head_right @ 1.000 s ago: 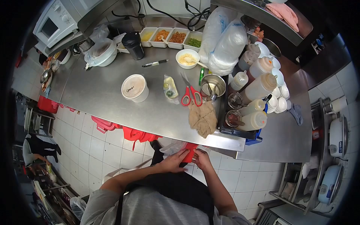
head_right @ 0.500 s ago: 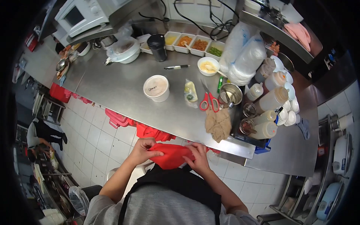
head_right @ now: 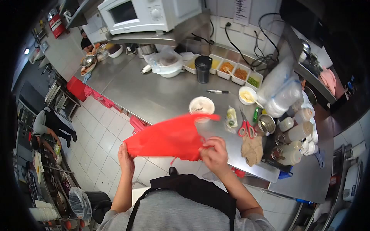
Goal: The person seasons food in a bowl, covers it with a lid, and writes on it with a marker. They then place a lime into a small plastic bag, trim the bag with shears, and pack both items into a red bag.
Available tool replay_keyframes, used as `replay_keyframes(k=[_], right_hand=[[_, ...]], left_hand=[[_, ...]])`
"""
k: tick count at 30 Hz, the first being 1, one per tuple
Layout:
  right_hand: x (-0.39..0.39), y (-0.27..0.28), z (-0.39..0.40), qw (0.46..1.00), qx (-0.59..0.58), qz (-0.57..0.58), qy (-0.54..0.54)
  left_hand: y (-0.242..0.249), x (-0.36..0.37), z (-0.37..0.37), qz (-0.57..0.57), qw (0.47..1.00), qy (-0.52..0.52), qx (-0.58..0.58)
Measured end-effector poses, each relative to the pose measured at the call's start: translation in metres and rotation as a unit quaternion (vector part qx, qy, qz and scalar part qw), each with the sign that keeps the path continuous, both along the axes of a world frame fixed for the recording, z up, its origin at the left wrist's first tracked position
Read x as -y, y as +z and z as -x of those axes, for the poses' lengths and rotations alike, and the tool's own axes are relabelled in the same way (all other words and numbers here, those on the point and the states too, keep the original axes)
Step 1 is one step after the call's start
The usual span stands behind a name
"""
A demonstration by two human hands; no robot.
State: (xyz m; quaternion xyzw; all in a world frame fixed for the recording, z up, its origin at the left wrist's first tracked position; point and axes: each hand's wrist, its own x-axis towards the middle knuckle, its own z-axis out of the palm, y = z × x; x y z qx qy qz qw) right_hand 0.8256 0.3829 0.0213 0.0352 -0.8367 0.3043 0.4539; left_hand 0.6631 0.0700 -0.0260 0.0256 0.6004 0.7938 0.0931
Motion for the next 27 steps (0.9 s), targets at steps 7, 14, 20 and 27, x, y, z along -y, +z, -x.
replay_keyframes(k=[7, 14, 20, 27], right_hand=[[0.095, 0.000, 0.083, 0.914, 0.082, -0.125, 0.377], [0.105, -0.028, 0.199, 0.932, 0.154, -0.154, 0.291], [0.109, -0.036, 0.354, 0.895, 0.325, -0.212, 0.219], [0.119, -0.105, 0.431, 0.871, 0.393, -0.242, 0.169]], left_hand=[[-0.059, 0.043, 0.029, -0.338, 0.923, -0.074, 0.169], [-0.097, 0.013, 0.177, -0.324, 0.929, -0.162, 0.077], [-0.084, -0.018, 0.302, -0.142, 0.988, -0.060, 0.004], [-0.080, -0.023, 0.309, -0.334, 0.937, -0.034, 0.094]])
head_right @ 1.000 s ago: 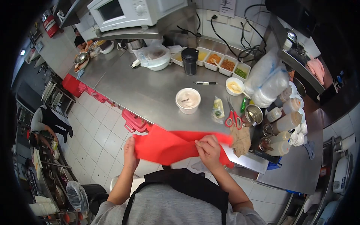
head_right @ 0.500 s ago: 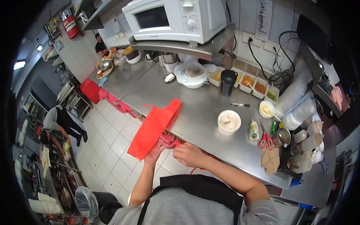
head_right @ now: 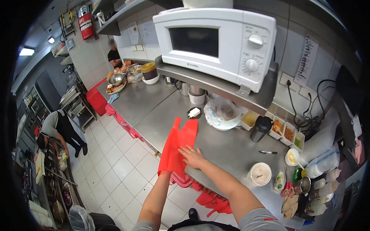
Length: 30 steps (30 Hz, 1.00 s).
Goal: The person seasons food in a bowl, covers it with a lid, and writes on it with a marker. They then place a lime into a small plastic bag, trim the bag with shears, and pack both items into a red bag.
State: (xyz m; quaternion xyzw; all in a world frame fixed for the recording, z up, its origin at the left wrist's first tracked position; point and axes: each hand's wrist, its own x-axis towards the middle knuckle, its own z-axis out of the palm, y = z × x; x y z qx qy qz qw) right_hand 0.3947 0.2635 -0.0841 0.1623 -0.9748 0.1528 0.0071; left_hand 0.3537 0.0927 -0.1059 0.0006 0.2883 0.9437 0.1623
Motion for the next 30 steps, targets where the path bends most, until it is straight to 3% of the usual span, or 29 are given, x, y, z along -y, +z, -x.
replay_keyframes(k=[5, 7, 9, 11, 14, 16, 18, 19, 20, 23, 26, 30], right_hand=[[0.022, 0.002, -0.090, 0.997, -0.053, -0.023, -0.056], [0.018, 0.012, -0.093, 0.998, -0.021, 0.001, -0.059], [0.010, 0.021, -0.074, 0.993, 0.022, 0.073, -0.090], [-0.003, 0.021, -0.034, 0.969, -0.041, 0.131, -0.205], [-0.009, 0.004, 0.005, 0.940, -0.095, 0.037, -0.325], [-0.006, -0.003, 0.010, 0.948, -0.057, 0.056, -0.309], [-0.006, -0.005, 0.008, 0.956, -0.031, 0.080, -0.279], [-0.009, -0.003, 0.004, 0.961, -0.024, 0.094, -0.259], [-0.012, -0.001, 0.001, 0.965, -0.019, 0.109, -0.239], [-0.034, -0.002, -0.004, 0.917, 0.148, 0.271, -0.254], [-0.040, 0.009, -0.029, 0.858, 0.186, 0.431, -0.207], [-0.036, 0.033, -0.062, 0.761, 0.272, 0.550, -0.212]], left_hand=[[0.012, 0.019, 0.005, -0.053, 0.998, -0.008, 0.013], [0.015, 0.025, 0.006, -0.073, 0.997, -0.014, 0.019], [0.019, 0.032, 0.009, -0.084, 0.996, -0.021, 0.019], [0.024, 0.039, 0.013, -0.091, 0.995, -0.028, 0.020], [0.033, 0.054, 0.016, -0.093, 0.994, -0.057, 0.015], [0.042, 0.069, 0.021, -0.050, 0.993, -0.107, 0.005], [0.047, 0.084, 0.029, 0.083, 0.977, -0.190, -0.041], [0.048, 0.089, 0.032, 0.207, 0.941, -0.248, -0.102], [0.049, 0.092, 0.030, 0.218, 0.933, -0.265, -0.111], [0.063, 0.101, 0.020, 0.261, 0.906, -0.295, -0.158], [0.076, 0.111, 0.012, 0.295, 0.890, -0.288, -0.195], [0.081, 0.115, 0.005, 0.337, 0.885, -0.252, -0.199]])
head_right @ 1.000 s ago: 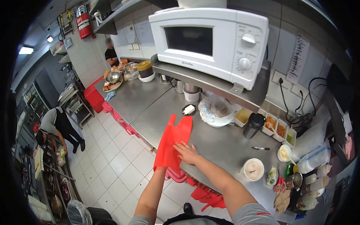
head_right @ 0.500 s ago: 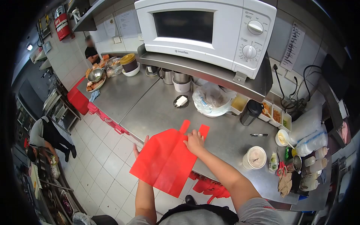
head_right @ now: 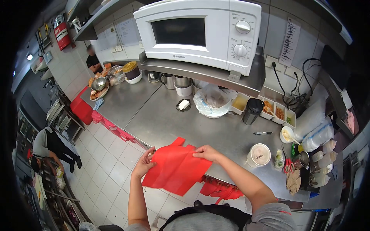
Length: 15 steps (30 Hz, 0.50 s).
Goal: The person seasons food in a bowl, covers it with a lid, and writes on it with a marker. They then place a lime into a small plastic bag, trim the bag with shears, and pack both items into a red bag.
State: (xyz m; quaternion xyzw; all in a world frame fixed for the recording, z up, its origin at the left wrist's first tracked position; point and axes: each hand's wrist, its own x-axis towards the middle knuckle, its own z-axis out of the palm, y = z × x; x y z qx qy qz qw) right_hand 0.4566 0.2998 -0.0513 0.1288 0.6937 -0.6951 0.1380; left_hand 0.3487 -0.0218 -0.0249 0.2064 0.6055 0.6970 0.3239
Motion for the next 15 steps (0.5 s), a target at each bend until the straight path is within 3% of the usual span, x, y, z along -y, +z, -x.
replay_keyframes(k=[2, 3, 4, 6, 8, 10, 13, 14, 15], right_hand=[[0.005, 0.012, -0.020, 0.999, 0.006, 0.046, -0.013], [0.006, 0.013, -0.028, 0.999, -0.017, 0.041, -0.021], [0.007, 0.014, -0.036, 0.998, -0.039, 0.036, -0.029], [0.008, 0.022, -0.048, 0.997, -0.055, 0.050, -0.030], [0.010, 0.033, -0.062, 0.995, -0.036, 0.089, -0.018], [0.017, 0.024, -0.068, 0.997, -0.075, -0.008, 0.012], [0.040, 0.028, -0.082, 0.980, -0.191, -0.061, 0.001], [0.043, 0.030, -0.089, 0.969, -0.238, -0.063, -0.013], [0.040, 0.031, -0.092, 0.976, -0.200, -0.085, 0.000]], left_hand=[[-0.004, -0.004, -0.011, 0.026, 0.998, 0.050, -0.034], [-0.002, -0.009, -0.022, 0.077, 0.979, 0.127, -0.136], [0.000, -0.017, -0.035, 0.128, 0.942, 0.202, -0.235], [0.003, -0.037, -0.064, 0.227, 0.812, 0.339, -0.417], [0.008, -0.060, -0.101, 0.176, 0.858, 0.348, -0.335], [0.023, -0.094, -0.143, 0.145, 0.929, 0.289, -0.179], [0.006, -0.124, -0.174, 0.124, 0.969, 0.190, -0.099], [0.004, -0.125, -0.179, 0.104, 0.968, 0.211, -0.087], [0.002, -0.123, -0.181, 0.085, 0.966, 0.231, -0.075]])
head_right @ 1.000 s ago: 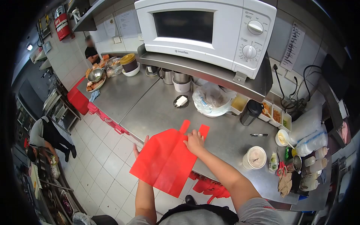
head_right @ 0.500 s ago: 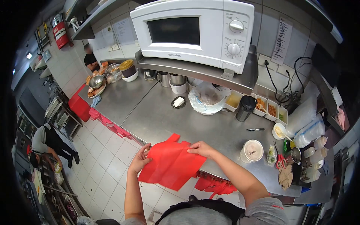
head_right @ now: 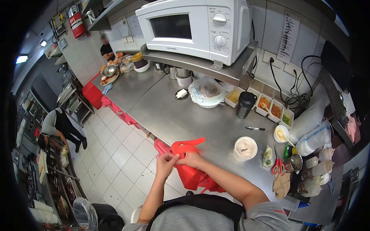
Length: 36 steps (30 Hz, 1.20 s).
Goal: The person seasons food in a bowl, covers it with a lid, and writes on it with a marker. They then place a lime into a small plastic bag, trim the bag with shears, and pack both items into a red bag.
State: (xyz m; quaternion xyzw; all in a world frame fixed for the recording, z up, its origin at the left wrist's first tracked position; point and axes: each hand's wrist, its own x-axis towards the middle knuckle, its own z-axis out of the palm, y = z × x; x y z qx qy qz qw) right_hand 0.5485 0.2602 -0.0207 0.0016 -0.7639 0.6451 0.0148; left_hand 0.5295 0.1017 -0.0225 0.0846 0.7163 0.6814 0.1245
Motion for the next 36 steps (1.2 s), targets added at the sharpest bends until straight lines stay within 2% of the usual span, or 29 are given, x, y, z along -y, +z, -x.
replay_keyframes(k=[1, 3, 4, 5, 6, 7, 8, 10, 11, 13, 15, 17, 18, 21, 23, 24, 25, 26, 29, 30, 31, 32, 33, 36], right_hand=[[-0.005, 0.002, 0.000, 0.999, 0.040, -0.024, 0.003], [-0.016, 0.000, -0.006, 0.990, 0.123, -0.071, 0.006], [-0.024, -0.023, -0.004, 0.998, 0.043, 0.045, -0.022], [-0.037, -0.029, -0.008, 0.997, 0.038, 0.045, -0.058], [-0.057, -0.029, -0.008, 0.994, 0.031, 0.043, -0.092], [-0.073, -0.028, -0.007, 0.991, 0.023, 0.042, -0.124], [-0.082, -0.029, -0.009, 0.992, 0.014, 0.044, -0.116], [-0.087, -0.032, -0.012, 0.994, -0.006, 0.049, -0.099], [-0.083, -0.028, -0.013, 0.996, -0.024, -0.030, -0.083], [-0.063, -0.006, -0.022, 0.979, -0.059, -0.190, -0.054], [-0.029, 0.014, -0.037, 0.977, -0.114, -0.181, -0.012], [-0.009, 0.027, -0.047, 0.959, -0.210, -0.185, 0.049], [-0.008, 0.043, -0.057, 0.953, -0.219, -0.201, 0.061], [-0.043, 0.058, -0.068, 0.938, -0.243, -0.246, 0.039], [-0.073, 0.044, -0.076, 0.939, -0.223, -0.262, 0.030], [-0.089, 0.027, -0.078, 0.943, -0.196, -0.267, 0.040], [-0.101, 0.022, -0.082, 0.945, -0.172, -0.272, 0.050], [-0.111, 0.017, -0.090, 0.964, -0.110, -0.219, 0.103], [-0.124, 0.024, -0.107, 0.982, -0.005, -0.155, 0.111], [-0.135, 0.024, -0.109, 0.979, -0.041, -0.183, 0.081], [-0.150, 0.025, -0.107, 0.973, -0.078, -0.211, 0.051], [-0.165, 0.028, -0.103, 0.964, -0.117, -0.238, 0.023], [-0.175, 0.037, -0.103, 0.960, -0.098, -0.260, 0.038], [-0.194, 0.058, -0.104, 0.945, -0.078, -0.311, 0.068]], left_hand=[[-0.002, 0.003, -0.001, -0.022, 1.000, 0.018, 0.005], [-0.018, 0.021, -0.002, -0.010, 0.991, 0.107, -0.074], [-0.026, 0.038, -0.003, 0.001, 0.984, 0.145, -0.106], [-0.025, 0.059, -0.005, 0.097, 0.965, 0.196, -0.147], [-0.045, 0.090, -0.002, 0.167, 0.946, 0.239, -0.145], [-0.045, 0.108, -0.008, 0.169, 0.937, 0.279, -0.123], [-0.066, 0.138, -0.006, 0.168, 0.953, 0.249, -0.039], [-0.043, 0.138, -0.024, 0.286, 0.952, 0.103, -0.040], [-0.023, 0.133, -0.033, 0.340, 0.939, 0.028, -0.038], [0.042, 0.093, -0.043, 0.308, 0.931, -0.013, -0.194], [0.102, 0.036, -0.060, 0.298, 0.890, -0.048, -0.342], [0.078, 0.013, -0.060, 0.413, 0.823, -0.052, -0.386], [0.065, 0.002, -0.056, 0.462, 0.785, -0.056, -0.409], [0.049, 0.046, -0.027, 0.453, 0.869, -0.125, -0.153], [0.108, 0.047, -0.051, 0.308, 0.923, -0.178, -0.143], [0.122, 0.050, -0.062, 0.134, 0.973, -0.174, -0.077], [0.134, 0.053, -0.071, -0.045, 0.986, -0.162, -0.009], [0.138, 0.055, -0.074, -0.221, 0.963, -0.144, 0.059], [0.127, 0.053, -0.064, -0.293, 0.947, -0.096, 0.089], [0.129, 0.054, -0.062, -0.269, 0.951, -0.123, 0.093], [0.134, 0.053, -0.052, -0.042, 0.981, -0.191, -0.015], [0.139, 0.056, -0.039, 0.188, 0.944, -0.243, -0.123], [0.141, 0.058, -0.031, 0.406, 0.842, -0.277, -0.221], [0.118, 0.042, -0.027, 0.504, 0.762, -0.202, -0.353]])
